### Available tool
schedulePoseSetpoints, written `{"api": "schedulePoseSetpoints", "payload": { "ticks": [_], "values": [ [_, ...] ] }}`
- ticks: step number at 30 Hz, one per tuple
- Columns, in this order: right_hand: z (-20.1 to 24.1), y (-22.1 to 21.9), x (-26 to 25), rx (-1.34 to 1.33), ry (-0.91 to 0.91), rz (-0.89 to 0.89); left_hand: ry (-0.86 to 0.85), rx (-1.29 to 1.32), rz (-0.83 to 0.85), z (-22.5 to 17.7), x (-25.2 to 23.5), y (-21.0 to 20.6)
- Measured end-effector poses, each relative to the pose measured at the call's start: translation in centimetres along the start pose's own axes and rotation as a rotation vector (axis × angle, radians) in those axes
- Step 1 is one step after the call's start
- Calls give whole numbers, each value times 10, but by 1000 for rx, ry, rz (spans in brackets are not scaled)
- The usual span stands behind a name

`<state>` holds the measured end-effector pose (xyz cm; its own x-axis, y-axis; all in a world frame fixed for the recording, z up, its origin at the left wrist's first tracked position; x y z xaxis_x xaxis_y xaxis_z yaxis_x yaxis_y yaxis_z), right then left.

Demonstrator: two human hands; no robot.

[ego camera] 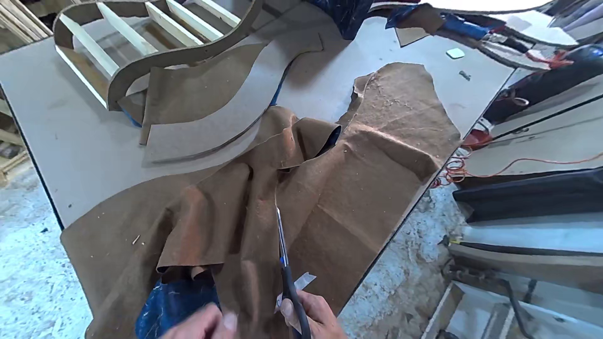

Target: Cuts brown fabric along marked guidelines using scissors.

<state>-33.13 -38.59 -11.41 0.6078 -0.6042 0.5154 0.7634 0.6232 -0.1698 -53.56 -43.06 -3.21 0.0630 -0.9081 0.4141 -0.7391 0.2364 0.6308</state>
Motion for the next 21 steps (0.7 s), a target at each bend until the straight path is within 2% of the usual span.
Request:
{"api": "schedulePoseSetpoints", "payload": {
  "ticks": [3, 4, 6, 8, 11, 14, 16, 21],
  "values": [
    [-6, -1, -3, 1, 48, -9, -142, -132, -324, -35, -73, 59],
    [-8, 0, -3, -3, 49, -8, -124, -182, -367, -40, -107, 69],
    [-12, -1, -5, -22, 36, 6, -17, -249, -315, -38, -178, 77],
    [-14, -2, -6, -37, 29, 29, 92, -387, -213, -28, -225, 69],
    [-9, 0, -9, -40, 49, 42, 143, -525, -63, -27, -236, 66],
    [-8, 1, -13, -56, 55, 71, 101, -328, 99, -16, -233, 84],
    [-5, 3, -17, -57, 58, 86, 46, -383, 18, -15, -228, 105],
    [5, 6, -24, -54, 90, 111, -243, -615, -289, -22, -207, 132]
  ]
}}
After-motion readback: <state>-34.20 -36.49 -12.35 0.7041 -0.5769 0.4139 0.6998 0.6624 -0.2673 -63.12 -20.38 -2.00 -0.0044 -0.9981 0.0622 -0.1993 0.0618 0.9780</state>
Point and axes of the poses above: each hand's wrist, its own x-axis away from the middle knuckle, its own y-axis out of the back of the hand, z = x × y, the point moved 7 cm from there along -x, towards the middle knuckle, and after that the axes turned 7 degrees about z, right-handed, at the moved point
